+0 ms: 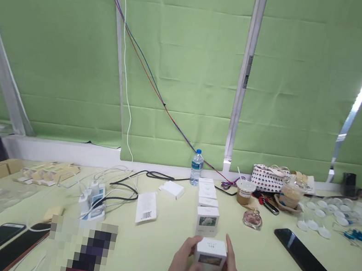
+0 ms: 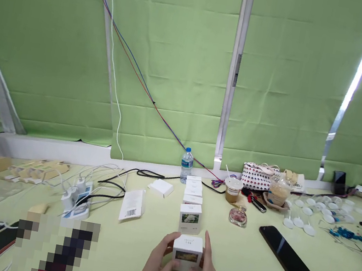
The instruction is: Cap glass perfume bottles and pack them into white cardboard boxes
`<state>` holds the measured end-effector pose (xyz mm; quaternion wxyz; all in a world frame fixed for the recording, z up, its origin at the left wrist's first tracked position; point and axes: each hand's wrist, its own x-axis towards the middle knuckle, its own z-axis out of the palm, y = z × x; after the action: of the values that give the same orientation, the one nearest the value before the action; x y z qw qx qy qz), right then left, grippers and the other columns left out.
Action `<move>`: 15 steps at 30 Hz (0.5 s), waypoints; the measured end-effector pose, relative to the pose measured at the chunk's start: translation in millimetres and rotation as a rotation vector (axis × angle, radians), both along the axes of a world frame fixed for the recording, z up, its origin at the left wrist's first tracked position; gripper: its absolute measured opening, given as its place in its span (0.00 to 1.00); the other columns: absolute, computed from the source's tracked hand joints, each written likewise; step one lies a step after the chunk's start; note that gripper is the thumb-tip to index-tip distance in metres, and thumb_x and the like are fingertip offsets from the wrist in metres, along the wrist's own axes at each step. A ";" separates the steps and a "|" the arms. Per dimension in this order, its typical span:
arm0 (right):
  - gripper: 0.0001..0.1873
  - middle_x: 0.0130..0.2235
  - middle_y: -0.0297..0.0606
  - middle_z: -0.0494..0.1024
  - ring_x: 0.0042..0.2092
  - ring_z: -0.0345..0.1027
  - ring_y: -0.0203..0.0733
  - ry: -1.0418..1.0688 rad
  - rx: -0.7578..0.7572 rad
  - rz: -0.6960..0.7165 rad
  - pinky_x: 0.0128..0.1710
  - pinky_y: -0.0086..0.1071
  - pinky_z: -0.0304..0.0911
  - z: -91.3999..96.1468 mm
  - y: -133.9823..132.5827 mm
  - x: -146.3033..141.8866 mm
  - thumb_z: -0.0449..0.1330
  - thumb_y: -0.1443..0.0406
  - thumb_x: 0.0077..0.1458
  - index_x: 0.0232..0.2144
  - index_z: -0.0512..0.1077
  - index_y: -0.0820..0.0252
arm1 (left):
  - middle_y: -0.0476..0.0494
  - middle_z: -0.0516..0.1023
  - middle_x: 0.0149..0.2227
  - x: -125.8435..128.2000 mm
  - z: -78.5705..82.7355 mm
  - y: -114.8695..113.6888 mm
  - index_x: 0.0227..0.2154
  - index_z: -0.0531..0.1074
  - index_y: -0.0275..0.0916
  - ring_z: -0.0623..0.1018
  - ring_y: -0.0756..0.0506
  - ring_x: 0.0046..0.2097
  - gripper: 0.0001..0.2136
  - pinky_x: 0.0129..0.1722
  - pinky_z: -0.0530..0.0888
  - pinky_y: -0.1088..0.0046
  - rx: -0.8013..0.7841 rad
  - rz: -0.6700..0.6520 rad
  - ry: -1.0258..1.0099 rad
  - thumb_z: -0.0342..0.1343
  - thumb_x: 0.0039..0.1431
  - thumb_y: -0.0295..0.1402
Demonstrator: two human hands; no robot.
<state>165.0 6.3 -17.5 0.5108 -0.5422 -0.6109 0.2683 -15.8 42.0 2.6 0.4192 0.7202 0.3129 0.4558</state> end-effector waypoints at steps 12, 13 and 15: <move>0.25 0.52 0.51 0.72 0.55 0.65 0.57 -0.228 -0.001 -0.068 0.53 0.49 0.61 15.7 47.9 6.8 0.53 0.67 0.48 0.51 0.65 0.62 | 0.35 0.46 0.69 10.4 -14.2 31.6 0.66 0.40 0.34 0.46 0.38 0.69 0.46 0.67 0.46 0.60 -0.164 0.095 -0.026 0.62 0.50 0.34; 0.29 0.56 0.55 0.68 0.58 0.60 0.60 -0.226 0.004 -0.096 0.55 0.52 0.57 13.0 52.6 5.9 0.53 0.67 0.48 0.55 0.62 0.65 | 0.36 0.46 0.69 13.1 -15.2 36.3 0.66 0.40 0.35 0.48 0.39 0.69 0.46 0.67 0.46 0.61 -0.167 0.059 -0.052 0.62 0.50 0.33; 0.38 0.62 0.58 0.59 0.64 0.52 0.60 -0.207 0.006 -0.114 0.59 0.53 0.52 7.8 61.2 3.9 0.53 0.66 0.48 0.62 0.52 0.68 | 0.37 0.48 0.69 19.4 -16.2 45.7 0.67 0.39 0.37 0.51 0.39 0.68 0.47 0.67 0.48 0.62 -0.200 0.018 -0.109 0.62 0.49 0.30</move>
<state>168.9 67.5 -9.7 0.4610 -0.5992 -0.6294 0.1795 3.6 87.7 -13.7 0.5014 0.6459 0.3398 0.4646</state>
